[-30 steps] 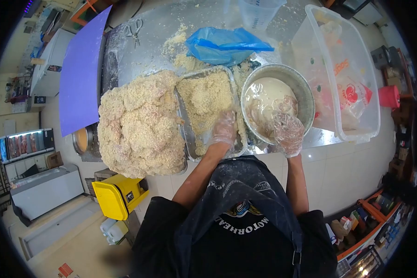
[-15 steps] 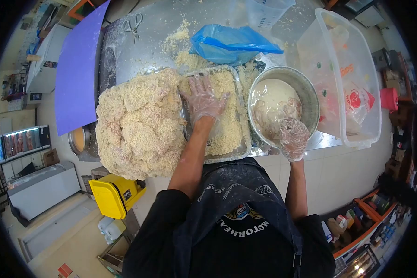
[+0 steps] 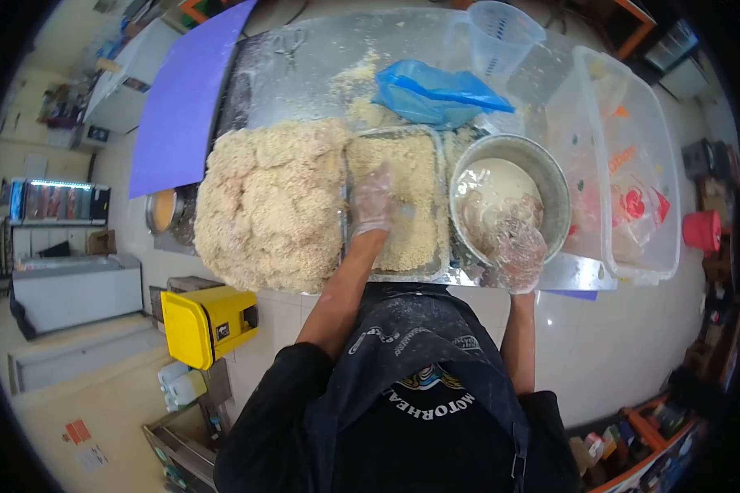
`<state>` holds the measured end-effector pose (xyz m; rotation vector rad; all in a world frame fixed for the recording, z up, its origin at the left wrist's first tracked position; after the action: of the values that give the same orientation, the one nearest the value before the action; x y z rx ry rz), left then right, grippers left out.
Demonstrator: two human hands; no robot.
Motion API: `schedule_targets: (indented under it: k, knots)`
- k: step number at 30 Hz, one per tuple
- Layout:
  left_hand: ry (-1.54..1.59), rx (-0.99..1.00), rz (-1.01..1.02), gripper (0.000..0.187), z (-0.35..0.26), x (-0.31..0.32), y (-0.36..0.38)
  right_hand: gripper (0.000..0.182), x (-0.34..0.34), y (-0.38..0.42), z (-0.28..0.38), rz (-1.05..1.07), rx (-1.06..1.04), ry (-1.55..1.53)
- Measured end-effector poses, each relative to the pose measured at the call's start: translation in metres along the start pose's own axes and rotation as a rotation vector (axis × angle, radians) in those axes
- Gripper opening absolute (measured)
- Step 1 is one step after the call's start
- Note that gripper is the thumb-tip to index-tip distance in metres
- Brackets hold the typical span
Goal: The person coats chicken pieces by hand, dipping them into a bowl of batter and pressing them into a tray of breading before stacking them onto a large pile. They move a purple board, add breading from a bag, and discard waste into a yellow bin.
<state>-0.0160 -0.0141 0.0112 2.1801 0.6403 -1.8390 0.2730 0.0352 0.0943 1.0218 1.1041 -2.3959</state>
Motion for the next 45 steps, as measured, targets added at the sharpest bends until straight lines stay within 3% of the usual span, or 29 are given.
schedule_targets:
  k: [3,4,5,6,8,10,12,14,16,19,20,23,26,29,33,36,39,42,45]
  knots:
    - [-0.100,0.052,0.066,0.044,-0.002,0.004,-0.016,0.027,-0.001,-0.009,-0.001,-0.006,0.054,-0.099]
    - [-0.049,0.021,0.037,0.041,-0.001,-0.002,-0.013,0.027,-0.002,-0.006,-0.005,-0.004,0.101,-0.137]
    - [0.002,-0.003,0.008,0.039,0.000,-0.008,-0.011,0.026,-0.003,-0.001,-0.002,-0.012,-0.031,-0.097]
    - [0.055,-0.017,-0.027,0.036,0.000,-0.020,-0.014,0.025,-0.001,-0.004,-0.005,-0.011,0.063,-0.161]
    - [0.290,-0.291,0.170,0.034,0.011,-0.032,-0.023,0.024,-0.001,-0.006,-0.012,-0.004,0.264,-0.273]
    - [0.406,-0.409,0.230,0.031,0.005,-0.057,-0.027,0.022,0.000,-0.006,-0.011,-0.009,0.178,-0.227]
    - [0.400,-0.376,0.156,0.026,0.000,-0.100,-0.026,0.021,0.000,-0.002,-0.008,-0.002,0.072,-0.119]
    - [0.771,-0.362,0.189,0.035,-0.013,-0.165,-0.015,0.020,0.000,-0.001,-0.001,0.016,-0.072,0.044]
    - [1.153,-0.473,0.237,0.031,0.014,-0.163,-0.017,0.020,-0.003,-0.001,-0.003,-0.004,-0.030,-0.014]
    - [1.017,-0.257,0.238,0.042,0.036,-0.213,-0.012,0.020,-0.006,-0.010,0.006,0.023,-0.072,-0.002]
    - [1.048,-0.267,0.210,0.043,0.048,-0.222,-0.009,0.020,-0.005,-0.012,0.008,0.039,-0.103,0.021]
    - [1.079,-0.318,0.136,0.042,0.079,-0.241,-0.001,0.021,0.002,-0.002,-0.016,-0.019,0.152,-0.150]
    - [1.238,-0.385,0.079,0.041,0.102,-0.241,0.001,0.022,-0.001,-0.008,-0.011,0.013,0.183,-0.181]
    - [1.485,-0.394,0.179,0.042,0.071,-0.239,0.006,0.020,-0.001,-0.007,-0.012,-0.003,0.271,-0.205]
    - [1.035,-0.182,0.419,0.040,0.039,-0.202,-0.009,0.018,-0.001,-0.008,-0.008,0.017,0.173,-0.199]
    - [0.985,-0.239,0.700,0.037,0.021,-0.130,-0.010,0.018,0.002,-0.003,-0.007,0.045,0.046,-0.079]
    - [0.046,0.128,0.869,0.040,0.001,-0.066,-0.041,0.018,0.004,-0.006,-0.014,0.059,0.246,-0.240]
    - [-0.184,0.264,0.708,0.046,-0.022,-0.039,-0.067,0.018,0.002,-0.010,-0.011,0.098,0.273,-0.197]
    - [-0.134,0.389,0.601,0.056,-0.056,-0.023,-0.067,0.019,0.001,-0.008,-0.007,0.093,0.209,-0.162]
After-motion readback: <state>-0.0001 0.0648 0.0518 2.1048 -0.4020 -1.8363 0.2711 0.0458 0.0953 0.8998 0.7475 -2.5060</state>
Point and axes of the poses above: each hand's wrist, its own y-axis away from the middle knuckle, its own x-axis out of the palm, z = x × y, the point moved 7 cm from there along -y, towards the middle knuckle, and after that the axes turned 6 degrees about -y, right-handed, at the moved point
